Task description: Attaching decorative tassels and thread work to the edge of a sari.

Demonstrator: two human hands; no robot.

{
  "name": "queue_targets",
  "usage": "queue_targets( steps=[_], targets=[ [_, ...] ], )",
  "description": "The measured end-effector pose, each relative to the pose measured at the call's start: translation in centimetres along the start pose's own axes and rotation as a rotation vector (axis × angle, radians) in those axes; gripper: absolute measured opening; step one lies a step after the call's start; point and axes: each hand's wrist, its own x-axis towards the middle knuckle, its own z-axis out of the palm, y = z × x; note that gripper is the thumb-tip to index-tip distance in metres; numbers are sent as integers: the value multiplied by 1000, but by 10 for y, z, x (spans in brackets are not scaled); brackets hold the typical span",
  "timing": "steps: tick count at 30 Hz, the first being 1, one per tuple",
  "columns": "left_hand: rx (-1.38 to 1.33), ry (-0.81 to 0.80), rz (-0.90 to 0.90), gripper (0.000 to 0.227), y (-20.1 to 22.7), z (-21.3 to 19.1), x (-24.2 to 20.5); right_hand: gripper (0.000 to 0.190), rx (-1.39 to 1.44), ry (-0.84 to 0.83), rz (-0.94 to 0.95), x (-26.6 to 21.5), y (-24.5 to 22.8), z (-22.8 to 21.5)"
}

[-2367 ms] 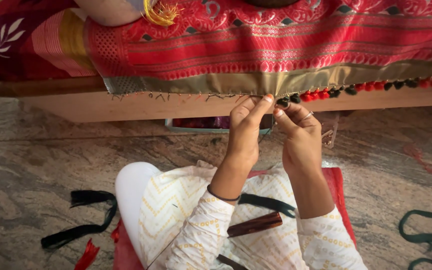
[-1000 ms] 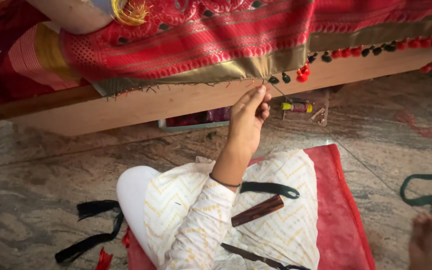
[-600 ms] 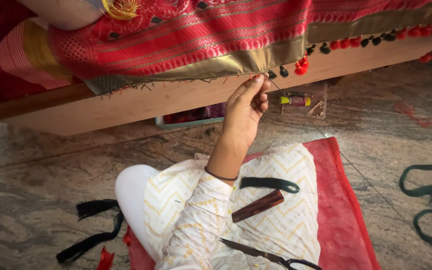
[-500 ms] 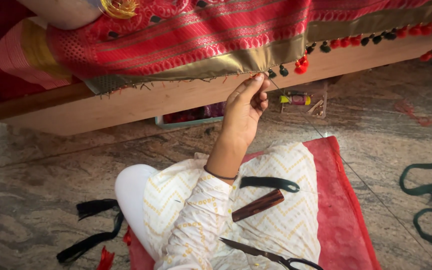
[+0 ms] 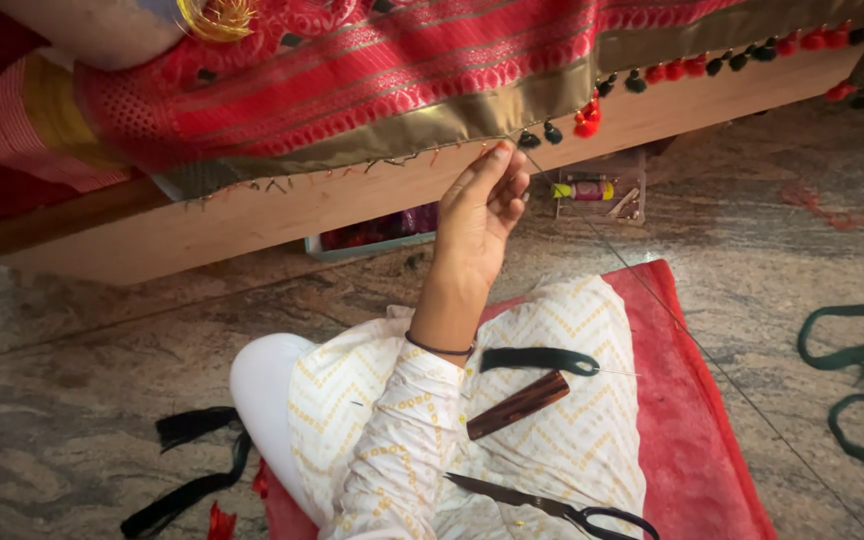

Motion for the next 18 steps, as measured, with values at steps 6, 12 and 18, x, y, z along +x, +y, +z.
queue_targets(
  steps=[6,12,18],
  targets=[
    [434,129,455,18,-7,-1,-51,12,-225,65,-6,16,-42,155],
    [887,28,700,15,13,13,-131,14,-610,-401,-785,-101,-393,409],
    [1195,-55,927,10,24,22,-169,20,-245,-678,-1032,-147,-483,465]
  ],
)
